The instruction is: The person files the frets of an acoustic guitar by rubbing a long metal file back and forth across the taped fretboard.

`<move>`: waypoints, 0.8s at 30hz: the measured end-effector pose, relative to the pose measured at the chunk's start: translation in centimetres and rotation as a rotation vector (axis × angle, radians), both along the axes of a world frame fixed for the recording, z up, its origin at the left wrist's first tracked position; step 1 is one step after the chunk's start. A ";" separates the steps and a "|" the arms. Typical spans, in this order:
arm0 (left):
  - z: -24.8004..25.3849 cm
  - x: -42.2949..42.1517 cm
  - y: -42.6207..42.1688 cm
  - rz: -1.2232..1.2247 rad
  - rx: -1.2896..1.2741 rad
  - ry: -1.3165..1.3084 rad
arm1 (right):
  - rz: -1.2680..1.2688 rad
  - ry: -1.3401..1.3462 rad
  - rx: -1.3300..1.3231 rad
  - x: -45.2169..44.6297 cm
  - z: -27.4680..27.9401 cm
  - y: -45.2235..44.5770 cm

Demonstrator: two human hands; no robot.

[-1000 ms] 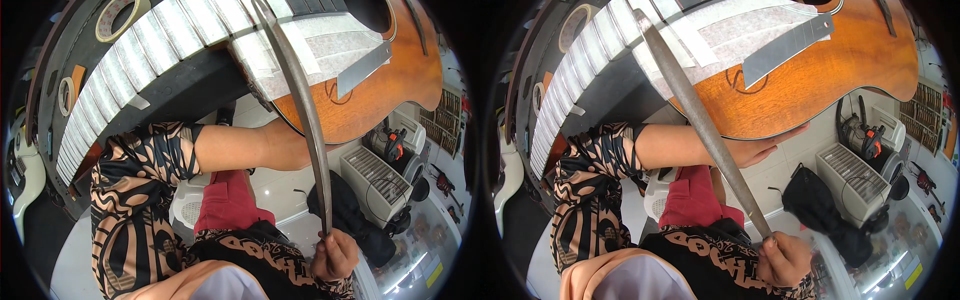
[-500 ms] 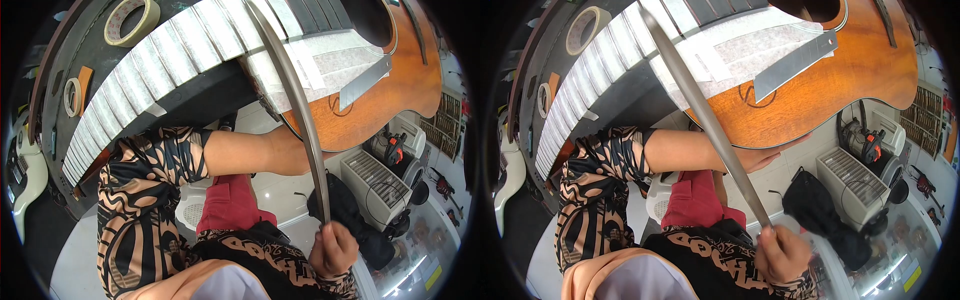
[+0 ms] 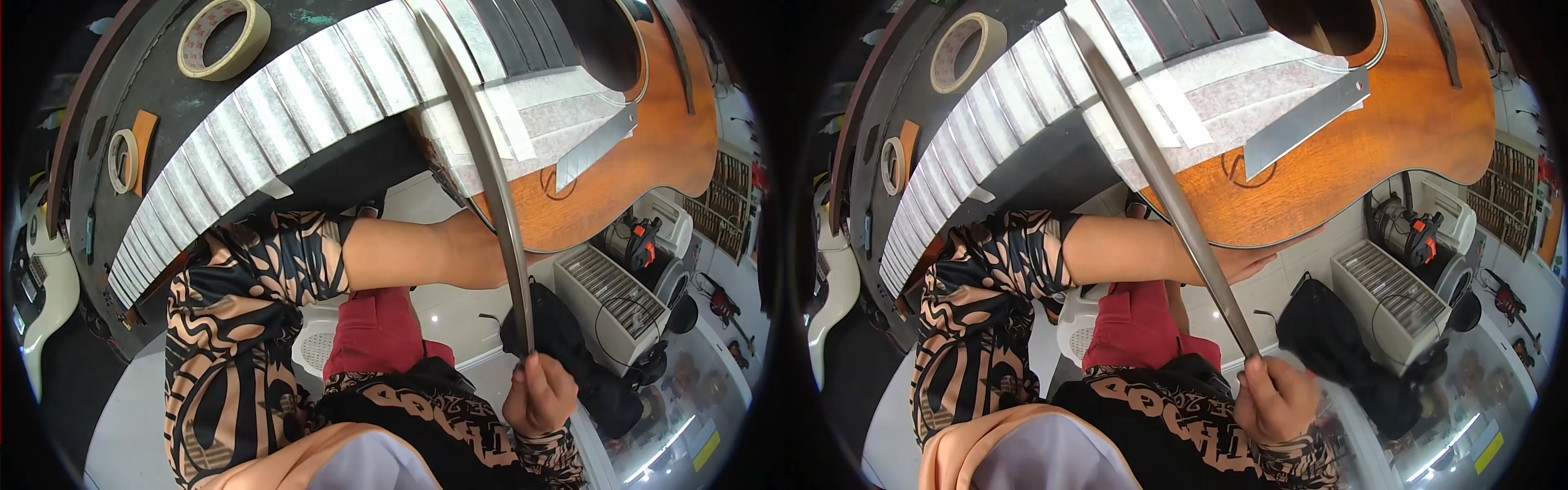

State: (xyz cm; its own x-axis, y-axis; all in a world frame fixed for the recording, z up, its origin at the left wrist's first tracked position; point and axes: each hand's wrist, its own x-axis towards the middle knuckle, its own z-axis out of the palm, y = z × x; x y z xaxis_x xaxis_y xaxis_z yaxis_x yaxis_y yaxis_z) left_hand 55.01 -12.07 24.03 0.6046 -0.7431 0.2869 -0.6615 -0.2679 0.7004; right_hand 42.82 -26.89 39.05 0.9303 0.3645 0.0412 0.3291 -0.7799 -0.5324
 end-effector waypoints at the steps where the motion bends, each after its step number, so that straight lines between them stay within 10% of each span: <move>1: -0.1 -0.1 0.2 0.014 -0.026 -0.003 | -0.001 -0.002 -0.001 0.1 0.0 -0.1; 9: -0.3 0.9 0.8 0.067 -0.234 0.116 | -0.029 0.021 0.016 10.2 2.0 8.4; 12: 1.2 1.9 3.3 -0.374 -0.322 1.096 | -0.042 0.017 0.062 10.7 2.1 8.7; 14: -2.1 -0.6 -1.0 0.009 -0.156 0.190 | -0.028 0.037 0.078 9.4 2.2 6.9; 24: 0.1 0.3 0.2 0.012 -0.108 0.059 | -0.007 -0.095 0.044 3.5 -0.3 2.6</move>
